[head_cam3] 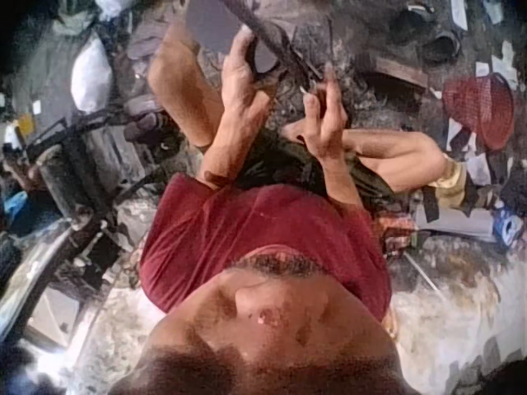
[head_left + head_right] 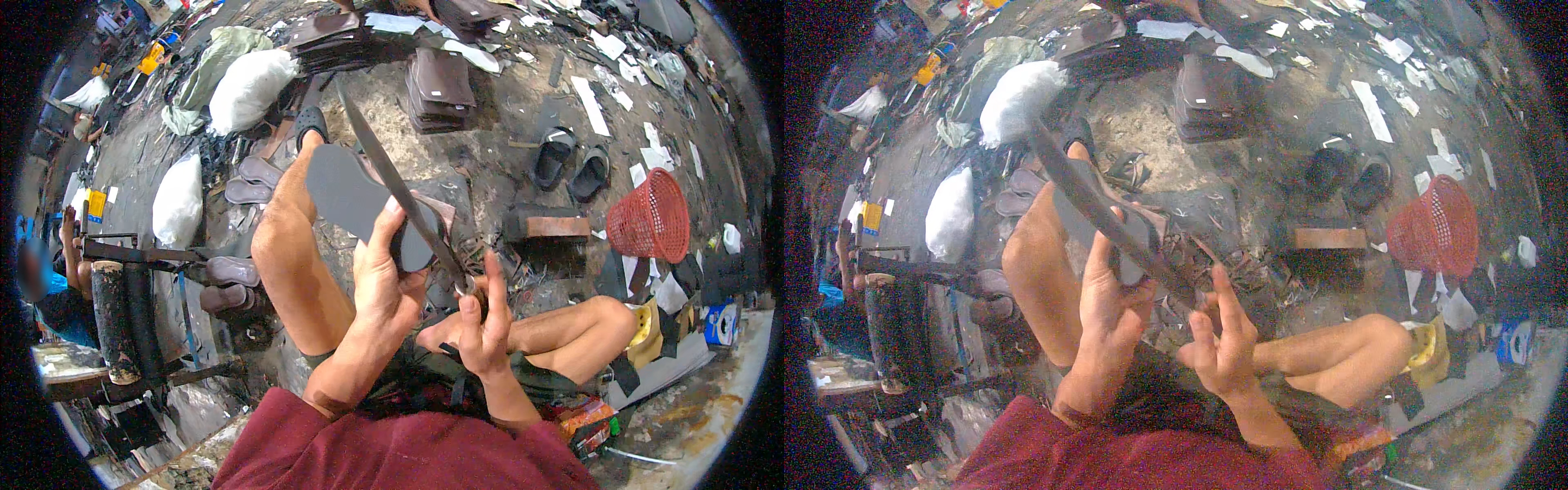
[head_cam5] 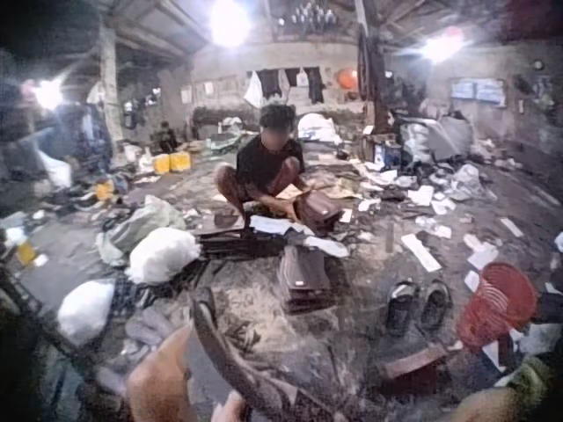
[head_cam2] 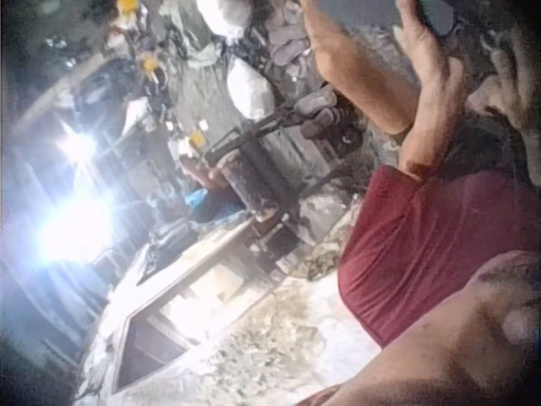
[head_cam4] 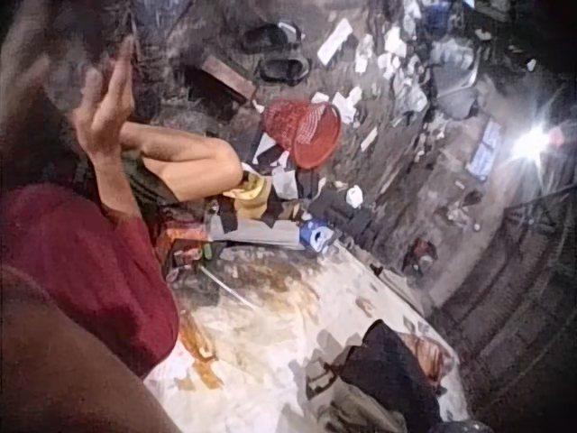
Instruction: The person sits on the floor and uses a curved knife to trim the edges of black rubber shoe soles. They pick up soles from a pile, cut along the perimeter, and place the trimmed pieces aside. The workspace is cluttered with rubber scraps and finished soles.
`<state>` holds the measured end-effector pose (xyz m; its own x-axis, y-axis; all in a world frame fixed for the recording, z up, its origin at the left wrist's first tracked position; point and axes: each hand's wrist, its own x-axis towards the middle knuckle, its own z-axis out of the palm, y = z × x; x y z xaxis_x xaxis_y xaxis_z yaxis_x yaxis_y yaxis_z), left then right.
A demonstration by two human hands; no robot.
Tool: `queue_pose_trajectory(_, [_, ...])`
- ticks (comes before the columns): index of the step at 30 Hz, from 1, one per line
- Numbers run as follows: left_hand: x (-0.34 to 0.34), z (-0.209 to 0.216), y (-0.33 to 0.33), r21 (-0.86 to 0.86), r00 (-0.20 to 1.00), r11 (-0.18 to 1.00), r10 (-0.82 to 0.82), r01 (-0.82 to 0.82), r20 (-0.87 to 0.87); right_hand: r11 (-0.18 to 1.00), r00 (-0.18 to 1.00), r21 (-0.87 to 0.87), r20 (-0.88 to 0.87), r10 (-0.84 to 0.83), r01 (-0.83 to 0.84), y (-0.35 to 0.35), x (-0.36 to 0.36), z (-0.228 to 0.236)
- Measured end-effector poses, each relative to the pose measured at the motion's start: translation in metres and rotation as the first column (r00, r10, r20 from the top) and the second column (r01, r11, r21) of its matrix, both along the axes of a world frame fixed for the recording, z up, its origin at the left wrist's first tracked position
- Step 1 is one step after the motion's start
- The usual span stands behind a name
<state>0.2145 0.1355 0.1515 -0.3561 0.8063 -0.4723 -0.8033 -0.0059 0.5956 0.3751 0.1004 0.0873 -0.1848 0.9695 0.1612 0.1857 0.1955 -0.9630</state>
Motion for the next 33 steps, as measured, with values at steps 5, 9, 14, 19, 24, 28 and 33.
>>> queue_pose_trajectory(5, [-0.019, 0.012, -0.007, -0.051, 0.995, 0.994, 0.095, -0.095, 0.007, 0.947, 0.977, 0.304, 0.211, 0.036, -0.101, -0.018, 0.028, -0.028])
queue_pose_trajectory(9, [-0.013, -0.004, -0.022, -0.12, 0.99, 0.987, 0.099, -0.11, -0.098, 0.961, 0.953, 0.22, 0.286, 0.099, -0.166, -0.024, 0.047, -0.018])
queue_pose_trajectory(14, [-0.012, -0.023, -0.051, -0.24, 0.968, 0.967, 0.019, -0.081, -0.25, 0.936, 0.866, 0.048, 0.4, 0.302, -0.348, 0.002, 0.054, 0.023])
queue_pose_trajectory(19, [-0.021, -0.032, -0.07, -0.124, 0.959, 0.992, -0.049, 0.014, -0.28, 0.915, 0.848, 0.011, 0.38, 0.369, -0.403, 0.022, 0.009, 0.026])
queue_pose_trajectory(24, [-0.03, -0.031, -0.076, -0.094, 0.967, 0.995, 0.01, -0.035, -0.253, 0.904, 0.876, 0.008, 0.254, 0.411, -0.426, 0.017, -0.013, 0.004])
queue_pose_trajectory(28, [-0.047, -0.027, -0.082, -0.055, 0.98, 0.996, 0.056, -0.068, -0.191, 0.912, 0.906, -0.032, 0.101, 0.411, -0.41, -0.006, 0.03, 0.004])
queue_pose_trajectory(33, [-0.047, -0.025, -0.083, -0.09, 0.973, 0.996, -0.001, -0.02, -0.23, 0.897, 0.852, -0.198, 0.287, 0.438, -0.395, -0.011, 0.045, -0.018])
